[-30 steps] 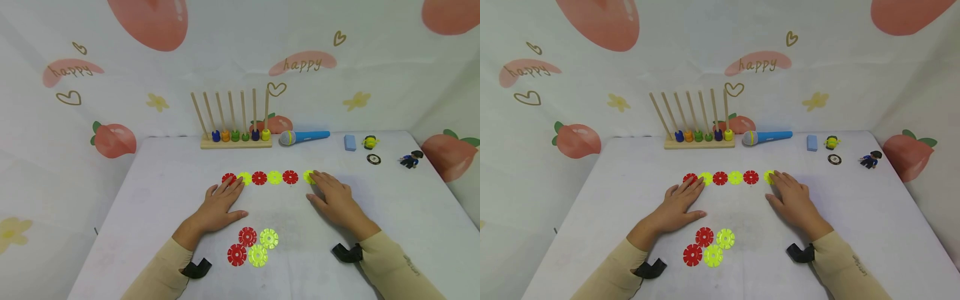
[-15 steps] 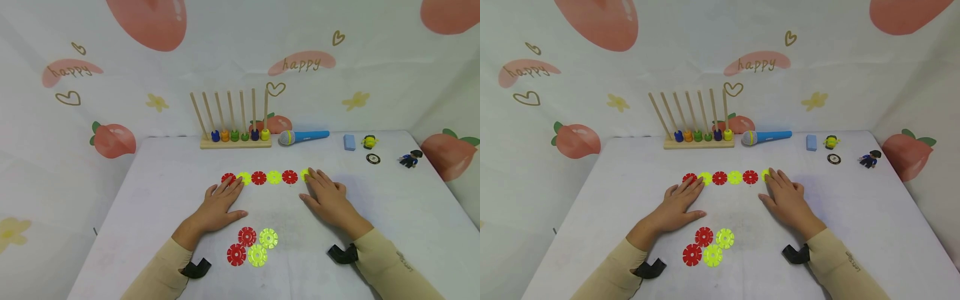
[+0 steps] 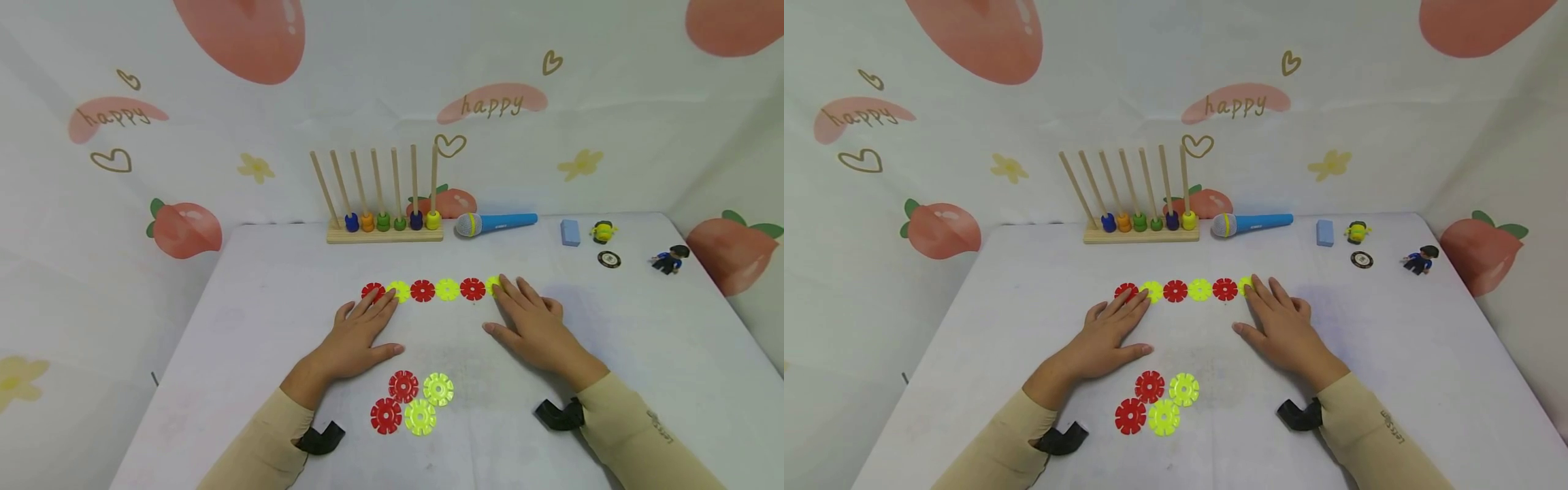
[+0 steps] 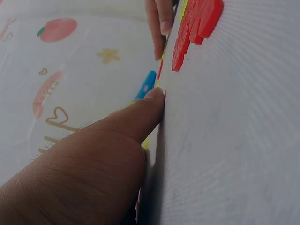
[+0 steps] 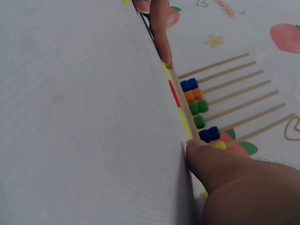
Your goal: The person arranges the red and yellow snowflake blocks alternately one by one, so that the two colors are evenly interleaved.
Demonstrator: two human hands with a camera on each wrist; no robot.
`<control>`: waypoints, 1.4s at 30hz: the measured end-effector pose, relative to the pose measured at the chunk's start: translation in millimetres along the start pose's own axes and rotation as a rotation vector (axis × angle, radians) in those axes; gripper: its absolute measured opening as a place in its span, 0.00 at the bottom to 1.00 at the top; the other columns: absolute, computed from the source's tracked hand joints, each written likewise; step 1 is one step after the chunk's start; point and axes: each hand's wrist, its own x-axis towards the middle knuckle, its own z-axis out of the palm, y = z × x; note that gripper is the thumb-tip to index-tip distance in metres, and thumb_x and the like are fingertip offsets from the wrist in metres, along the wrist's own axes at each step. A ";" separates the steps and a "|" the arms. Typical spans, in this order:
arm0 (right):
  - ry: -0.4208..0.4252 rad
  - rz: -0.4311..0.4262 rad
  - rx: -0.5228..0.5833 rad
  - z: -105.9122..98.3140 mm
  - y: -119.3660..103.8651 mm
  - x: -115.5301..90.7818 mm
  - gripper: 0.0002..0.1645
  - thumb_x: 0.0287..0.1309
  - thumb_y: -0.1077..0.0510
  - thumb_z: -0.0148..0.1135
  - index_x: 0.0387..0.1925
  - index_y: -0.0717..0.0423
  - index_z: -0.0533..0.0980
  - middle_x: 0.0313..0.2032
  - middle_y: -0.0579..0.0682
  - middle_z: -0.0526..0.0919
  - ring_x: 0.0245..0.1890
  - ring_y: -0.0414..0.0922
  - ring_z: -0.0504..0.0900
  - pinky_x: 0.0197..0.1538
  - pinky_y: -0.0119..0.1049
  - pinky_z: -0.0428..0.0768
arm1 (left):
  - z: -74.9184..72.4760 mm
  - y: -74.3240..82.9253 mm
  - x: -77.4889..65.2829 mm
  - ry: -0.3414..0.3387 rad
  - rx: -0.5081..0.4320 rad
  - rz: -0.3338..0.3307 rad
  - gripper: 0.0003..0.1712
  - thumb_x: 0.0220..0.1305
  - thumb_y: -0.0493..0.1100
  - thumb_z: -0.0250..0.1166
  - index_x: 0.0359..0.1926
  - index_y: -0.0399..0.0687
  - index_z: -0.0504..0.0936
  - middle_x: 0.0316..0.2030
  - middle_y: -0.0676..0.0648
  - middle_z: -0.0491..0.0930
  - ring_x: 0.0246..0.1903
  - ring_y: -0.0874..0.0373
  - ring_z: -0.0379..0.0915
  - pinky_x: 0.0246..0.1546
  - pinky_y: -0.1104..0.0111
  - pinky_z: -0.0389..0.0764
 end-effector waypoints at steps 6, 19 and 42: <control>-0.007 0.009 0.002 -1.5 -2.9 -0.6 0.53 0.58 0.26 0.49 0.73 0.52 0.54 0.74 0.52 0.46 0.72 0.57 0.40 0.56 0.64 0.50 | -1.3 0.9 -0.4 -0.007 -0.004 -0.007 0.51 0.59 0.74 0.51 0.76 0.57 0.48 0.74 0.56 0.45 0.72 0.53 0.31 0.63 0.44 0.40; 0.185 -0.070 0.535 -8.9 -24.7 -5.3 0.38 0.62 0.48 0.62 0.70 0.48 0.60 0.68 0.49 0.61 0.64 0.52 0.63 0.56 0.60 0.66 | -1.1 0.3 -0.9 -0.010 0.005 0.001 0.51 0.60 0.74 0.50 0.75 0.56 0.48 0.74 0.55 0.44 0.72 0.52 0.31 0.63 0.44 0.40; -0.188 -0.303 0.527 24.6 -142.4 -14.6 0.18 0.55 0.51 0.70 0.46 0.38 0.73 0.44 0.32 0.74 0.45 0.35 0.70 0.49 0.41 0.70 | -0.1 -1.9 -0.4 -0.004 0.007 0.006 0.51 0.59 0.76 0.48 0.76 0.56 0.48 0.74 0.56 0.44 0.72 0.54 0.31 0.63 0.43 0.39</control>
